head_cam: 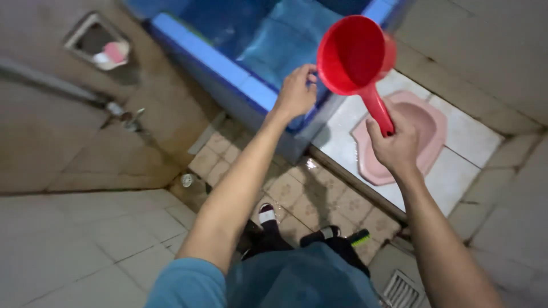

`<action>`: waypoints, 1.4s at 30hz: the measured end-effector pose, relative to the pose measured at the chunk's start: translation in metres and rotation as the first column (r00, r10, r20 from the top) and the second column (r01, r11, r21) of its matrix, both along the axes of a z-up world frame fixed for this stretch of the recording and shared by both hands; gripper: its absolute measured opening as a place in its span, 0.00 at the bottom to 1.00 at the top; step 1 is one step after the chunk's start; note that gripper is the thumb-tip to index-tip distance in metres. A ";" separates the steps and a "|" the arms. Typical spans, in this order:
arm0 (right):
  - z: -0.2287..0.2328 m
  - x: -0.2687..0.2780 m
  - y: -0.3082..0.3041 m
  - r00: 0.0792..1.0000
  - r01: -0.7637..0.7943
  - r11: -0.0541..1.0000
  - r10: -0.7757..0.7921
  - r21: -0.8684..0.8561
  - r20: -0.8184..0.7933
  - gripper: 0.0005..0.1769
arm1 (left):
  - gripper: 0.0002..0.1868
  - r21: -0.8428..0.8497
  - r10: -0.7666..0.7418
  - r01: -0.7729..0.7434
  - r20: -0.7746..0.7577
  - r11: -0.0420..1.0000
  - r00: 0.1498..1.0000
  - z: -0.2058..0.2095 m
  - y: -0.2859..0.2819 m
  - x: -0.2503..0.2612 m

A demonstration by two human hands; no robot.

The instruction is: Cleaning a squat toilet and associated water reservoir in a bathroom.

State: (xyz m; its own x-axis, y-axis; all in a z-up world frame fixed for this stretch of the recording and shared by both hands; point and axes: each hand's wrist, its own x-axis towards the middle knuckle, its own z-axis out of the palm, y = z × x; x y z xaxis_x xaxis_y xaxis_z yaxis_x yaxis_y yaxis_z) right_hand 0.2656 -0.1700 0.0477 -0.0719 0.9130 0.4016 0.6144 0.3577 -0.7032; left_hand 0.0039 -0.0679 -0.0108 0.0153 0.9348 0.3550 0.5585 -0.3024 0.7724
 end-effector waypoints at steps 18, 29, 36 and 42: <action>0.005 -0.266 0.039 0.712 -0.401 0.700 -0.168 -0.591 -0.682 0.15 | 0.17 -0.001 0.444 -0.444 -0.014 0.896 0.896 -0.002 -0.098 -0.316; -0.009 -0.246 0.040 0.391 -0.670 0.475 -0.426 -0.570 -0.815 0.41 | 0.17 -0.134 0.446 -0.444 -0.017 0.886 0.895 0.000 -0.117 -0.316; -0.122 -0.232 0.024 0.538 -0.766 0.130 -0.408 -0.630 -0.738 0.27 | 0.13 -0.210 0.480 -0.468 0.004 0.858 0.878 -0.039 -0.133 -0.312; -0.099 -0.306 -0.027 0.925 -0.372 0.068 -0.063 -0.926 -0.376 0.14 | 0.14 -0.253 0.510 -0.484 0.043 0.837 0.859 -0.126 -0.177 -0.319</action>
State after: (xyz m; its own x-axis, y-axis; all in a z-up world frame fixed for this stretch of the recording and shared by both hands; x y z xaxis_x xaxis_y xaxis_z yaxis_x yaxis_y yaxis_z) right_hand -0.0408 -0.1973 -0.0513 -0.3723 0.4663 -0.8025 0.3763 -0.7145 -0.5898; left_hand -0.3153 -0.2445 -0.1367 -0.4985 0.8602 0.1070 0.4984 0.1835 0.8473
